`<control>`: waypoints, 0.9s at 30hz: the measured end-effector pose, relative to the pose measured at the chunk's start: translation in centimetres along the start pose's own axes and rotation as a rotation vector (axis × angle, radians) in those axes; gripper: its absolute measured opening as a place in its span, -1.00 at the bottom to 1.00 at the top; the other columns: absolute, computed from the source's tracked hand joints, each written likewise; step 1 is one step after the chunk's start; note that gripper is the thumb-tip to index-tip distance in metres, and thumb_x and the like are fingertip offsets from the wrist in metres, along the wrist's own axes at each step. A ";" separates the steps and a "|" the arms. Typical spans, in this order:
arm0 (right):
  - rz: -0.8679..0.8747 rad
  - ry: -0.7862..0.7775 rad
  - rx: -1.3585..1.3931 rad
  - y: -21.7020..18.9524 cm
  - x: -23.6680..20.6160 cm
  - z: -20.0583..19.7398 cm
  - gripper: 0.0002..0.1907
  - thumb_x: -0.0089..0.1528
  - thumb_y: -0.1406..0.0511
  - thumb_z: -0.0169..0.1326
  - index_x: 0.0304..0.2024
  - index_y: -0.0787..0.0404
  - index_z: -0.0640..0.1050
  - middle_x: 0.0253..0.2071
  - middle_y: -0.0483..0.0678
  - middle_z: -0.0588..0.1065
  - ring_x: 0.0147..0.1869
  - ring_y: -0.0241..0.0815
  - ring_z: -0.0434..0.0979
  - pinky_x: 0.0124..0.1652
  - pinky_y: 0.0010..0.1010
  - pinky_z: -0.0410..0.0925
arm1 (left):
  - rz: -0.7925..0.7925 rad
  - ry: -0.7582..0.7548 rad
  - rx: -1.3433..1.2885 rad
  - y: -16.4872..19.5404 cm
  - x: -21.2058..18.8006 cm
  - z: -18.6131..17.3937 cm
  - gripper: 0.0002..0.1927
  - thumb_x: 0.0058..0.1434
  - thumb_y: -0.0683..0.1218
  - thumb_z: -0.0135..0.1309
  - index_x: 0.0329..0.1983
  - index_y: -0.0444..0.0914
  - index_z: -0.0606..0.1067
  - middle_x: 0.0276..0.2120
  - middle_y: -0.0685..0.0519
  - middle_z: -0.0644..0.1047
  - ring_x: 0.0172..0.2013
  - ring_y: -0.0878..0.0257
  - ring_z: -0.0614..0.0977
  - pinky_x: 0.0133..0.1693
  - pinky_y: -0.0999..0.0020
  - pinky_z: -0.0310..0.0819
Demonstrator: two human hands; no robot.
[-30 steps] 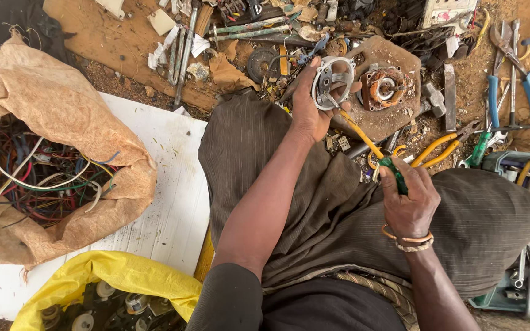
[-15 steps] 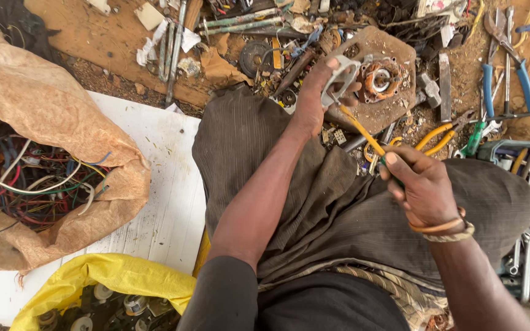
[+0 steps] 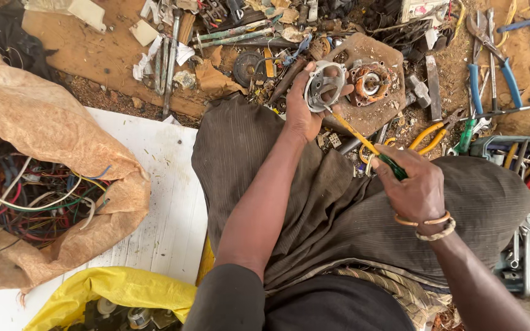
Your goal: The person uses a screwdriver to pry and scrape inside a small motor housing placed on a wooden block. They repeatedly adjust the component, scrape internal parts, and briefly place the housing into a yellow bag before continuing the scraping action.
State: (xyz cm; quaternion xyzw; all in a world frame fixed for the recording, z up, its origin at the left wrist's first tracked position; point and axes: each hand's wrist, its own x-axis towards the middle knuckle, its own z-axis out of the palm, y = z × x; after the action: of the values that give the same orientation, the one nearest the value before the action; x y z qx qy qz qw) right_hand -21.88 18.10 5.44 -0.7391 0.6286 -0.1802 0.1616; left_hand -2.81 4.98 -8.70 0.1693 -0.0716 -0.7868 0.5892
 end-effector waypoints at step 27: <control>-0.100 0.079 -0.087 -0.5 -1.5 0.2 -0.65 0.26 0.35 0.36 0.11 0.10 0.67 -0.18 -0.04 0.56 -0.31 -0.22 0.54 -0.33 -0.38 0.43 | -0.026 -0.023 -0.005 0.7 -1.5 0.5 -0.46 0.48 0.23 -0.12 0.09 -0.32 0.50 -0.05 -0.20 0.63 -0.14 0.00 0.73 -0.49 0.38 0.60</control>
State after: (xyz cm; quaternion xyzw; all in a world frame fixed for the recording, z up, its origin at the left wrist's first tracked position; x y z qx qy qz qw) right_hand -21.58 19.65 5.45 -0.7681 0.6042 -0.1896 0.0950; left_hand -2.02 6.13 -7.73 0.1600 -0.0742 -0.7965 0.5783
